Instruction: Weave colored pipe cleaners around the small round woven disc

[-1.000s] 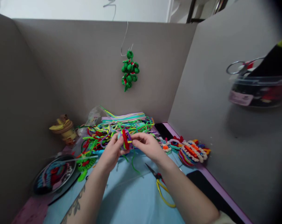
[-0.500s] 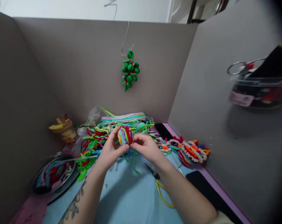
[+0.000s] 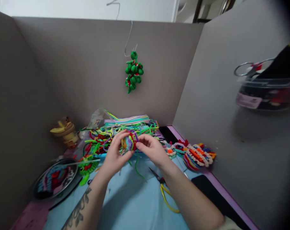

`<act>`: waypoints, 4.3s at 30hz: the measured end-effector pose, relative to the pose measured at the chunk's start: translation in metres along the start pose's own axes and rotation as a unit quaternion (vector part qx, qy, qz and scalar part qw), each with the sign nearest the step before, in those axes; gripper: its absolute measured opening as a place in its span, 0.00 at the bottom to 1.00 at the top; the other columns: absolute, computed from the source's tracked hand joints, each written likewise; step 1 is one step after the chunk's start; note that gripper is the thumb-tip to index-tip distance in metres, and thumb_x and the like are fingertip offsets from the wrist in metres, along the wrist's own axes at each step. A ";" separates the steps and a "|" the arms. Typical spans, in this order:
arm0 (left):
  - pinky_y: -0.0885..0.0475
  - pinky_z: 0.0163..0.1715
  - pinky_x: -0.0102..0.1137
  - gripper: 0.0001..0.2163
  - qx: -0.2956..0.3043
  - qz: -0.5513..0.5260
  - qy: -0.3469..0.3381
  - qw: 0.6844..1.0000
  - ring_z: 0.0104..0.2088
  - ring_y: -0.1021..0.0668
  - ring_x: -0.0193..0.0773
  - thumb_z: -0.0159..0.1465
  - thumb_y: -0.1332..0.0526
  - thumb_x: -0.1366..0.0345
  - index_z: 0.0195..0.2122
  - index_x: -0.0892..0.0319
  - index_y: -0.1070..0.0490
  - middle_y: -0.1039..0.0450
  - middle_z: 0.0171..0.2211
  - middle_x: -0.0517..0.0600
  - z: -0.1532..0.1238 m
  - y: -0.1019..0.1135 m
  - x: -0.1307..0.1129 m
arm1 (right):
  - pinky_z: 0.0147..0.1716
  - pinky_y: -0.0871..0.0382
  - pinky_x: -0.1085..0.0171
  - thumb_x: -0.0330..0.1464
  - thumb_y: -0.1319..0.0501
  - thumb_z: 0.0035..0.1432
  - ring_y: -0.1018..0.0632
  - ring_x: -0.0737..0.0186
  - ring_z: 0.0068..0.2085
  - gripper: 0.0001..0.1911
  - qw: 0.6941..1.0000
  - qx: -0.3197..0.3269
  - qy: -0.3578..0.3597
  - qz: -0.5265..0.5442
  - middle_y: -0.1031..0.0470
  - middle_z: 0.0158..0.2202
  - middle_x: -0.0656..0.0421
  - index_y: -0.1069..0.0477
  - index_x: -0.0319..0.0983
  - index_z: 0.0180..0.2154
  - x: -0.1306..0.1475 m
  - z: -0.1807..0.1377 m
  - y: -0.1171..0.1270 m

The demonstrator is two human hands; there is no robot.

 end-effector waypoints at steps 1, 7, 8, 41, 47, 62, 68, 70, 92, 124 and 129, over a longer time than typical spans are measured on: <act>0.37 0.57 0.43 0.23 0.004 0.011 -0.009 1.000 0.61 0.36 0.50 0.56 0.35 0.67 0.53 0.53 0.35 0.39 0.60 0.56 0.000 -0.001 -0.002 | 0.32 0.36 0.66 0.37 0.35 0.49 0.31 0.67 0.29 0.10 1.000 0.004 -0.001 -0.004 0.31 0.27 0.63 0.32 0.39 0.29 0.000 0.000 -0.001; 0.38 0.58 0.44 0.22 0.026 0.037 -0.036 0.998 0.61 0.36 0.49 0.58 0.36 0.67 0.54 0.52 0.34 0.38 0.60 0.56 -0.002 -0.007 -0.013 | 0.25 0.44 0.68 0.43 0.37 0.51 0.41 0.70 0.24 0.17 1.000 0.008 -0.019 0.016 0.43 0.21 0.67 0.39 0.40 0.22 -0.003 -0.002 -0.004; 0.38 0.58 0.44 0.22 0.030 0.033 -0.032 0.999 0.62 0.37 0.49 0.57 0.36 0.66 0.54 0.52 0.34 0.38 0.60 0.56 -0.003 -0.007 -0.013 | 0.24 0.45 0.69 0.43 0.37 0.51 0.41 0.70 0.23 0.18 1.000 0.006 -0.020 0.016 0.44 0.21 0.67 0.40 0.40 0.22 -0.003 -0.003 -0.004; 0.30 0.45 0.35 0.30 -0.027 -0.249 0.183 0.951 0.47 0.24 0.44 0.53 0.31 0.59 0.56 0.57 0.38 0.31 0.54 0.57 -0.007 -0.018 0.035 | 0.35 0.37 0.65 0.28 0.40 0.52 0.28 0.65 0.34 0.05 0.979 0.045 0.093 -0.175 0.29 0.31 0.59 0.28 0.38 0.26 0.024 -0.002 0.000; 0.30 0.46 0.35 0.30 -0.031 -0.243 0.184 0.952 0.48 0.25 0.43 0.52 0.31 0.59 0.55 0.57 0.37 0.32 0.54 0.56 -0.007 -0.019 0.036 | 0.32 0.37 0.67 0.23 0.41 0.48 0.29 0.66 0.33 0.06 0.967 0.026 0.113 -0.226 0.31 0.30 0.60 0.30 0.38 0.24 0.029 -0.007 -0.003; 0.29 0.46 0.38 0.30 -0.031 -0.154 0.170 0.973 0.52 0.27 0.48 0.51 0.31 0.61 0.54 0.56 0.37 0.35 0.56 0.56 -0.008 -0.012 0.029 | 0.32 0.32 0.66 0.29 0.40 0.48 0.25 0.65 0.32 0.18 0.999 -0.018 0.022 -0.023 0.28 0.31 0.62 0.38 0.41 0.43 0.008 -0.004 0.004; 0.27 0.44 0.38 0.29 -0.028 -0.109 0.163 0.980 0.53 0.29 0.50 0.51 0.31 0.61 0.55 0.54 0.35 0.37 0.58 0.57 -0.010 -0.012 0.026 | 0.29 0.34 0.67 0.26 0.43 0.49 0.27 0.67 0.27 0.18 0.996 -0.030 0.050 -0.064 0.32 0.26 0.66 0.41 0.42 0.43 0.017 -0.009 0.002; 0.27 0.43 0.37 0.29 -0.026 -0.109 0.159 0.981 0.52 0.28 0.49 0.51 0.31 0.61 0.55 0.54 0.35 0.37 0.58 0.57 -0.010 -0.013 0.025 | 0.31 0.33 0.66 0.25 0.44 0.48 0.26 0.67 0.28 0.18 0.996 -0.026 0.051 -0.069 0.31 0.26 0.66 0.42 0.42 0.42 0.018 -0.009 0.001; 0.30 0.45 0.37 0.29 -0.037 -0.241 0.193 0.950 0.47 0.25 0.46 0.51 0.31 0.57 0.53 0.56 0.36 0.31 0.52 0.55 -0.009 -0.017 0.032 | 0.33 0.31 0.66 0.27 0.40 0.48 0.25 0.67 0.31 0.16 0.999 0.004 0.028 -0.035 0.28 0.29 0.64 0.38 0.42 0.40 0.016 -0.007 0.004; 0.31 0.44 0.34 0.29 -0.032 -0.261 0.198 0.944 0.45 0.25 0.43 0.51 0.30 0.60 0.53 0.57 0.37 0.30 0.49 0.54 -0.010 -0.020 0.031 | 0.30 0.33 0.67 0.26 0.40 0.45 0.27 0.68 0.27 0.15 0.999 -0.017 0.030 -0.041 0.30 0.26 0.66 0.39 0.41 0.36 0.016 -0.009 -0.001; 0.31 0.44 0.34 0.29 -0.031 -0.268 0.201 0.942 0.45 0.25 0.41 0.52 0.30 0.60 0.53 0.56 0.38 0.30 0.49 0.53 -0.011 -0.021 0.033 | 0.30 0.34 0.67 0.26 0.41 0.47 0.28 0.67 0.29 0.13 0.995 -0.036 0.060 -0.072 0.32 0.27 0.65 0.39 0.41 0.36 0.020 -0.010 0.000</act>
Point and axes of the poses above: each hand's wrist, its own z-axis towards the middle knuckle, its own y-axis out of the back of the hand, x = y × z, the point moved 10 cm from there along z, towards the middle knuckle
